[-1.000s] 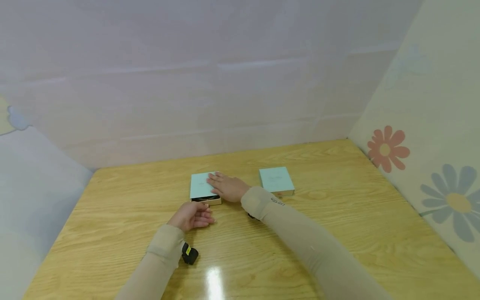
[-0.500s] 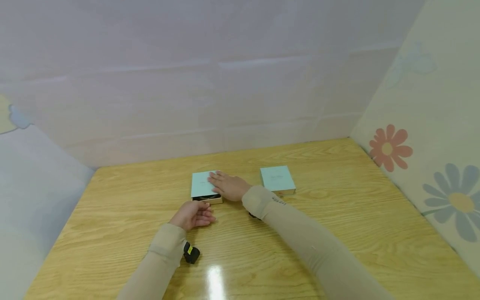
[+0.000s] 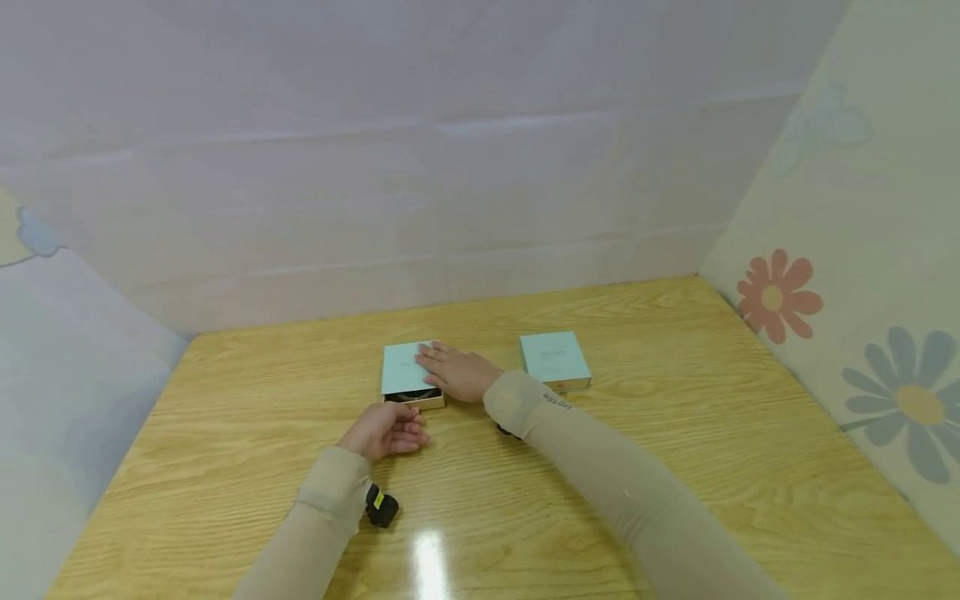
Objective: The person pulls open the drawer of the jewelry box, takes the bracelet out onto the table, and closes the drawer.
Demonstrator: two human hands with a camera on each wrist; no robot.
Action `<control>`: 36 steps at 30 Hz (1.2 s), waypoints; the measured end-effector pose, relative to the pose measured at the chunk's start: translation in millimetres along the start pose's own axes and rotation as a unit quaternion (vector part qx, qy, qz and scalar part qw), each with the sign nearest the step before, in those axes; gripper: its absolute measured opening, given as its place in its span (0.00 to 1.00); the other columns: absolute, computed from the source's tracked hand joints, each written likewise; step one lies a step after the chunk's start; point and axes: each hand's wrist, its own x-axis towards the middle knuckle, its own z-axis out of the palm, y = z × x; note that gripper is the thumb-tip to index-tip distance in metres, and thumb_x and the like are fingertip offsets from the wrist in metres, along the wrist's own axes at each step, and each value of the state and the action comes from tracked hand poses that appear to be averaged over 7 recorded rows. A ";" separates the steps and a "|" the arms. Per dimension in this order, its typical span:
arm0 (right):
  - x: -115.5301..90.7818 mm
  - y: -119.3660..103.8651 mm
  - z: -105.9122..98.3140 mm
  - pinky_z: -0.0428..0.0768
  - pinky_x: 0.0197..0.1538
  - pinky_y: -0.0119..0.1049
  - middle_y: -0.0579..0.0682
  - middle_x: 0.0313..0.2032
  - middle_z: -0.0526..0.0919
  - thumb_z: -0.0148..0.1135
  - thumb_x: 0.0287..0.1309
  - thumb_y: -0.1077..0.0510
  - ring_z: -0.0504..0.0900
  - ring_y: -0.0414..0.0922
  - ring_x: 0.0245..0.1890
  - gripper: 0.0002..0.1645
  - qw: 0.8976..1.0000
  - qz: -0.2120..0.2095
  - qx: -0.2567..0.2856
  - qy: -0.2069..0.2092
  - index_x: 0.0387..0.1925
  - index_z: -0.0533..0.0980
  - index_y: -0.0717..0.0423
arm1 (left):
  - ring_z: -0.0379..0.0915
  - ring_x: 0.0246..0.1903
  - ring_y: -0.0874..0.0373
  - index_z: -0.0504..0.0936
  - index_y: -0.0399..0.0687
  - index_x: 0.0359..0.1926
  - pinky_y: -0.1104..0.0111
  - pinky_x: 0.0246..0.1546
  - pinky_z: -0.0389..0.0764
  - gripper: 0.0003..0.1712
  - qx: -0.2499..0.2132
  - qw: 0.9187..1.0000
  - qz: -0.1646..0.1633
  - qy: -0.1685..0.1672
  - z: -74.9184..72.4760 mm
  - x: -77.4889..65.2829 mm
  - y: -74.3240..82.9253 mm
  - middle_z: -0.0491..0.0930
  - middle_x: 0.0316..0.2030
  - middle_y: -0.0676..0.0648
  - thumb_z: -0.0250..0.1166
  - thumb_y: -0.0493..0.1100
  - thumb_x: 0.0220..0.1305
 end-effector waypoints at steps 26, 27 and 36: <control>-0.4 0.1 0.8 0.53 0.73 0.45 0.45 0.76 0.44 0.35 0.77 0.45 0.40 0.44 0.75 0.33 1.000 -0.002 -0.010 -0.002 0.76 0.47 0.49 | 0.81 0.22 0.59 0.74 0.28 0.44 0.72 0.23 0.82 0.12 0.004 1.000 -0.005 0.012 2.8 -4.3 -4.6 0.76 0.20 0.50 0.48 0.34 0.72; -0.7 0.0 0.5 0.53 0.73 0.43 0.46 0.76 0.44 0.35 0.77 0.46 0.40 0.44 0.75 0.33 1.000 -0.004 -0.012 -0.002 0.76 0.47 0.49 | 0.81 0.22 0.59 0.74 0.28 0.44 0.72 0.23 0.82 0.12 0.004 1.000 -0.005 0.011 2.9 -4.5 -4.8 0.76 0.20 0.50 0.48 0.34 0.72; -1.8 -0.2 -0.7 0.49 0.73 0.40 0.47 0.76 0.44 0.35 0.77 0.46 0.39 0.45 0.75 0.33 1.000 -0.009 -0.016 -0.003 0.76 0.47 0.51 | 0.81 0.22 0.59 0.71 0.27 0.50 0.73 0.23 0.81 0.14 0.005 1.000 -0.009 0.003 3.3 -7.7 -7.3 0.75 0.21 0.50 0.47 0.35 0.72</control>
